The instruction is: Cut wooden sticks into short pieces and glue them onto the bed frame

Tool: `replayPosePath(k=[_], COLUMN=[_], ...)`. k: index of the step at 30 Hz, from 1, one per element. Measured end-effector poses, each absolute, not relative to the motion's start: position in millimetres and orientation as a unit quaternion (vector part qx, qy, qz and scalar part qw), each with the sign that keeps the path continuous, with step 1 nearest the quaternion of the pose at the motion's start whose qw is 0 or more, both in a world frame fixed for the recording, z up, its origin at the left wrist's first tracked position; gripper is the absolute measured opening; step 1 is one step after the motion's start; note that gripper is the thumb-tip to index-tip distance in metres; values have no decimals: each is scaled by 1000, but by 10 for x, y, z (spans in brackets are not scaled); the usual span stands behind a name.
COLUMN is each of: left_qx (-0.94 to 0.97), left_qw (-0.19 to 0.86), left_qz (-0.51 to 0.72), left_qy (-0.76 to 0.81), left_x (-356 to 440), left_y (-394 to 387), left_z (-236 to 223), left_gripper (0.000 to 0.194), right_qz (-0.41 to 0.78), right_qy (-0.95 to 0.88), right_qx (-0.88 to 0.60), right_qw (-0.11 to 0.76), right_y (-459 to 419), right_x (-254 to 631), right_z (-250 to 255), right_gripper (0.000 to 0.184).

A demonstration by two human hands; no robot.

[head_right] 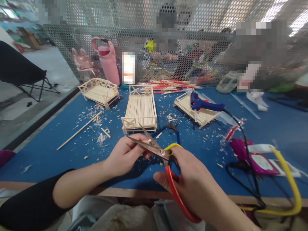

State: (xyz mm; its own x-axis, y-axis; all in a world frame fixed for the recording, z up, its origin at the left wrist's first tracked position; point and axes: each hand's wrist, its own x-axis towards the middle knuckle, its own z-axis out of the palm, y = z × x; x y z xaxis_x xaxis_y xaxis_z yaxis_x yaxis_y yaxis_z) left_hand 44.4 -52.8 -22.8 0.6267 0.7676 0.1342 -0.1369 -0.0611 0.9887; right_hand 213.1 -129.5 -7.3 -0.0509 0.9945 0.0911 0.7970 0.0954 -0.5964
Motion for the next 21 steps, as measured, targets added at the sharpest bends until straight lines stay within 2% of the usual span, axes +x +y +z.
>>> replayPosePath(k=[6, 12, 16, 21], left_qx=[679, 692, 709, 774], left_qw=[592, 568, 549, 470], left_qz=[366, 390, 376, 347], left_qy=[235, 215, 232, 245], left_x=[428, 422, 401, 351], left_y=[-519, -521, -523, -531], left_z=[-230, -266, -256, -179], left_gripper=[28, 19, 21, 25], right_qz=[137, 112, 97, 68], right_qy=[-727, -736, -739, -743], right_qx=[-622, -607, -610, -611], right_qw=[258, 278, 270, 264], right_y=[-1312, -1317, -1304, -1300], right_x=[2149, 2152, 2152, 2164], right_z=[-58, -101, -119, -105], right_gripper=[13, 15, 18, 23])
